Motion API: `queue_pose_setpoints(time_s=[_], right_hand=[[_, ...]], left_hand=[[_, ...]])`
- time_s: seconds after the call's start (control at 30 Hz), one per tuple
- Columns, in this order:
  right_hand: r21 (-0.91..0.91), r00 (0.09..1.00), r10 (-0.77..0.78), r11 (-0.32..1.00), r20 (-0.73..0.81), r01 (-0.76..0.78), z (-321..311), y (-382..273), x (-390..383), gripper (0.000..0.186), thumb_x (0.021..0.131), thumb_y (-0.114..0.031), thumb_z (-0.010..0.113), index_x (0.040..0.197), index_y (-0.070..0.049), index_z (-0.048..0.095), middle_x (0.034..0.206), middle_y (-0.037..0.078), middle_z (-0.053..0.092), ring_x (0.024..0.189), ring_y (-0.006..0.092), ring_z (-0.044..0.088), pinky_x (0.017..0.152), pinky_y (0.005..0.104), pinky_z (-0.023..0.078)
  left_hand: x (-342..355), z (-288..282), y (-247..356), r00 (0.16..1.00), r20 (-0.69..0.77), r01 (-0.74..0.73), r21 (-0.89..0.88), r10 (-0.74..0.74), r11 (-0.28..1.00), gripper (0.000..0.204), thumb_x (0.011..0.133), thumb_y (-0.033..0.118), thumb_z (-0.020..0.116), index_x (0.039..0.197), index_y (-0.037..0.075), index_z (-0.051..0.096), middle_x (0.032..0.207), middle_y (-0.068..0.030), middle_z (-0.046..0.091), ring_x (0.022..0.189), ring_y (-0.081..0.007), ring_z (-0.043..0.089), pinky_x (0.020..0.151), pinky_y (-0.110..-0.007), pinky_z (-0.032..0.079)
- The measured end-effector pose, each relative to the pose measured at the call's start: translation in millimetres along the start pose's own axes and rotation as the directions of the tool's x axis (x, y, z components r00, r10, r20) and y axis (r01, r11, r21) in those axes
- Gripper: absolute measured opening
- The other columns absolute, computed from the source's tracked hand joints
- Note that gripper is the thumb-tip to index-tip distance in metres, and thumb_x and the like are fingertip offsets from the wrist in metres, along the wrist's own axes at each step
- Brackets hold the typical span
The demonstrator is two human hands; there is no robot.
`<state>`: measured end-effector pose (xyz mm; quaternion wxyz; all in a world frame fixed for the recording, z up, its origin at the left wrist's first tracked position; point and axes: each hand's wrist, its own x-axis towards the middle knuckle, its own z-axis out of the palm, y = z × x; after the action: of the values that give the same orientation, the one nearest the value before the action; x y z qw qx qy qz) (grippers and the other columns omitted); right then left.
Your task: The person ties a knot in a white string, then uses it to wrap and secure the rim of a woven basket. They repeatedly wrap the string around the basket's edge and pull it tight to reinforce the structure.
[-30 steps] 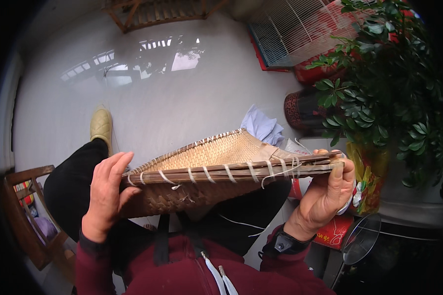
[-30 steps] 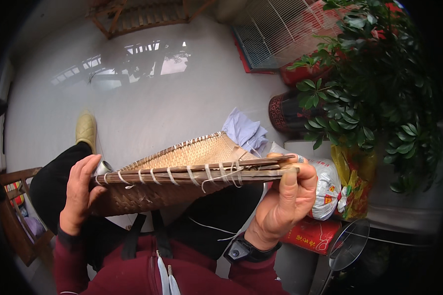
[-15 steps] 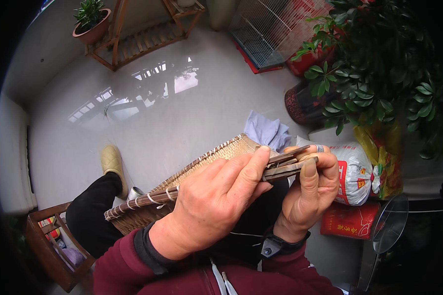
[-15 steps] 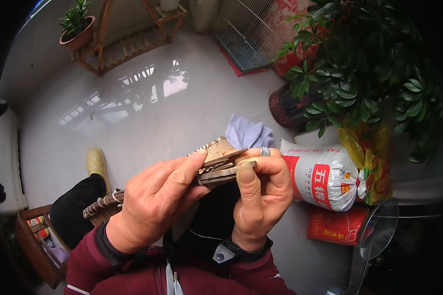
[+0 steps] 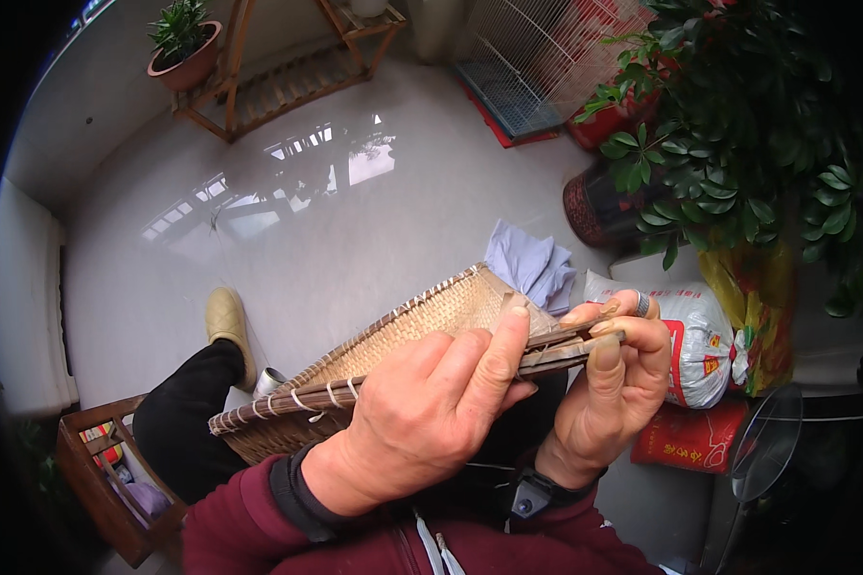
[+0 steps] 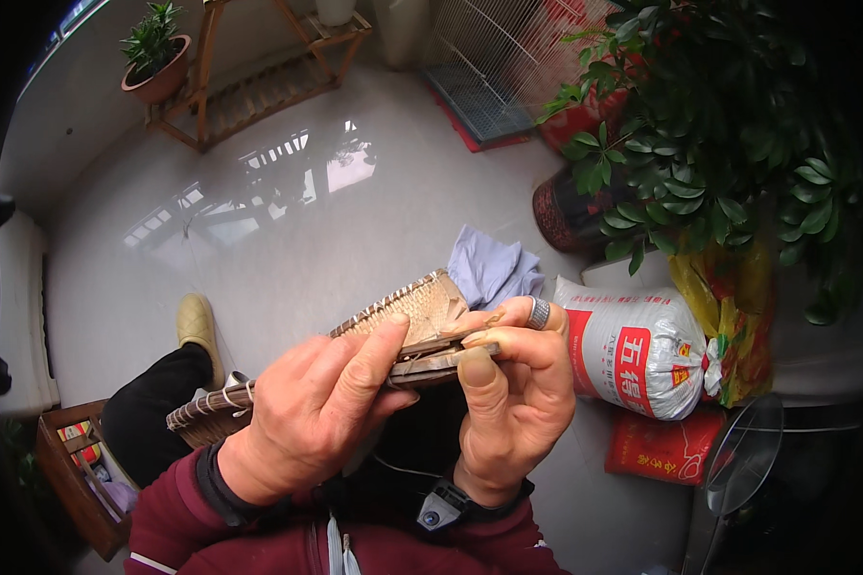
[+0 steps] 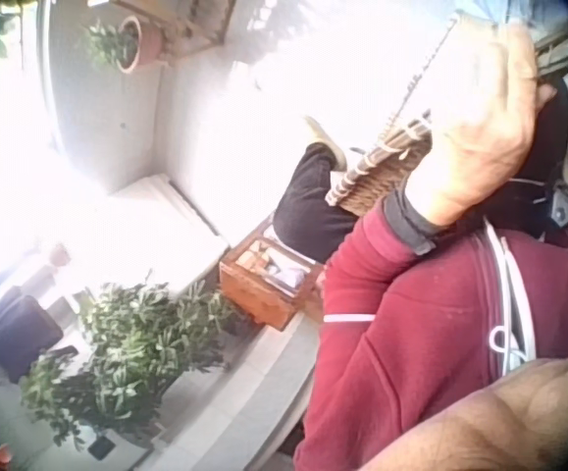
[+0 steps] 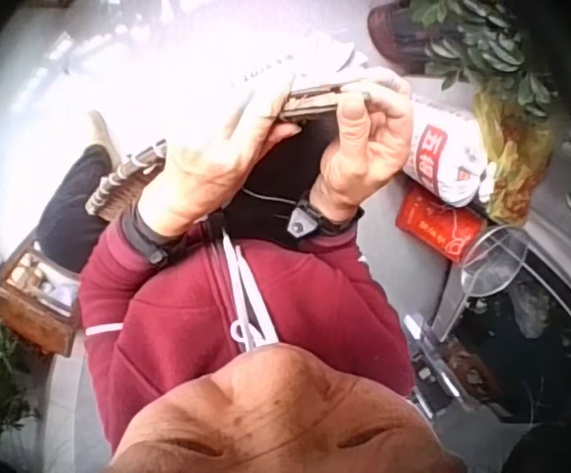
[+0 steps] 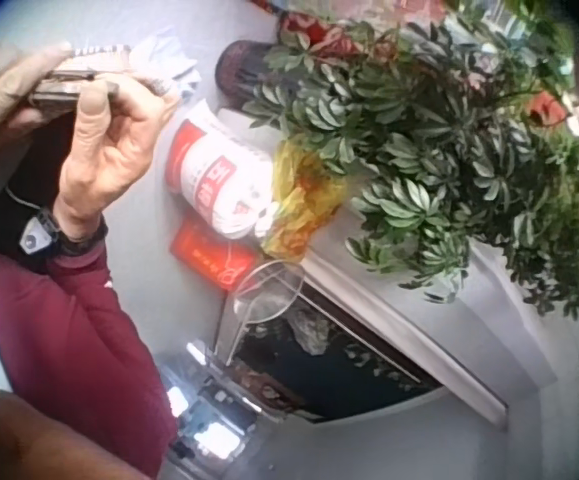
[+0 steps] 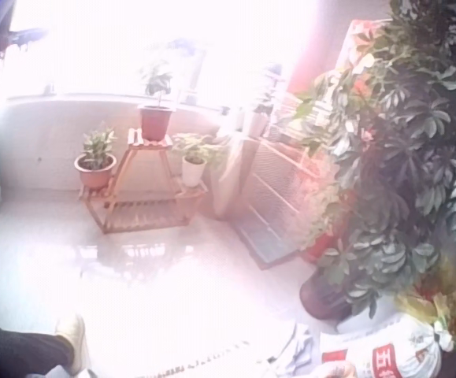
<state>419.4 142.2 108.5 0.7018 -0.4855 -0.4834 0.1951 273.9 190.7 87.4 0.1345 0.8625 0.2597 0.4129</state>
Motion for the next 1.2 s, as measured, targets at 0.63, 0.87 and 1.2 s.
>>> queue_pose_setpoints(time_s=[0.63,0.87,1.2], right_hand=[[0.137,0.999,0.026,0.990,-0.021,-0.023,-1.8,13.0,4.4,0.033,0.085,-0.020,0.075,0.101,-0.004,0.051,0.089,0.007,0.051,0.078,0.0170,0.058,0.072,0.0272,0.048],[0.230,0.998,-0.055,0.971,-0.021,0.059,-1.4,34.6,3.3,0.036,0.090,-0.033,0.069,0.102,-0.008,0.046,0.095,0.009,0.054,0.074,0.0167,0.058,0.065,0.0287,0.051],[0.436,0.978,-0.126,0.899,0.168,0.041,-23.3,58.4,10.8,0.041,0.094,-0.041,0.058,0.108,-0.004,0.050,0.091,0.013,0.065,0.085,0.0197,0.063,0.074,0.0304,0.052]], left_hand=[[-2.3,3.1,1.0,1.000,-0.023,0.013,-0.088,-0.015,0.996,0.051,0.078,0.017,0.072,0.125,0.000,0.058,0.079,-0.0059,0.057,0.062,-0.0183,0.054,0.054,-0.030,0.045],[-0.4,8.3,2.7,0.999,-0.035,0.012,-0.084,-0.015,0.996,0.046,0.076,0.011,0.074,0.120,0.002,0.062,0.077,-0.0060,0.058,0.059,-0.0182,0.054,0.051,-0.030,0.044],[3.1,23.5,0.7,0.996,-0.063,-0.057,-0.003,0.057,0.998,0.044,0.079,0.011,0.071,0.121,0.002,0.063,0.075,-0.0036,0.054,0.058,-0.0156,0.051,0.051,-0.028,0.044]])
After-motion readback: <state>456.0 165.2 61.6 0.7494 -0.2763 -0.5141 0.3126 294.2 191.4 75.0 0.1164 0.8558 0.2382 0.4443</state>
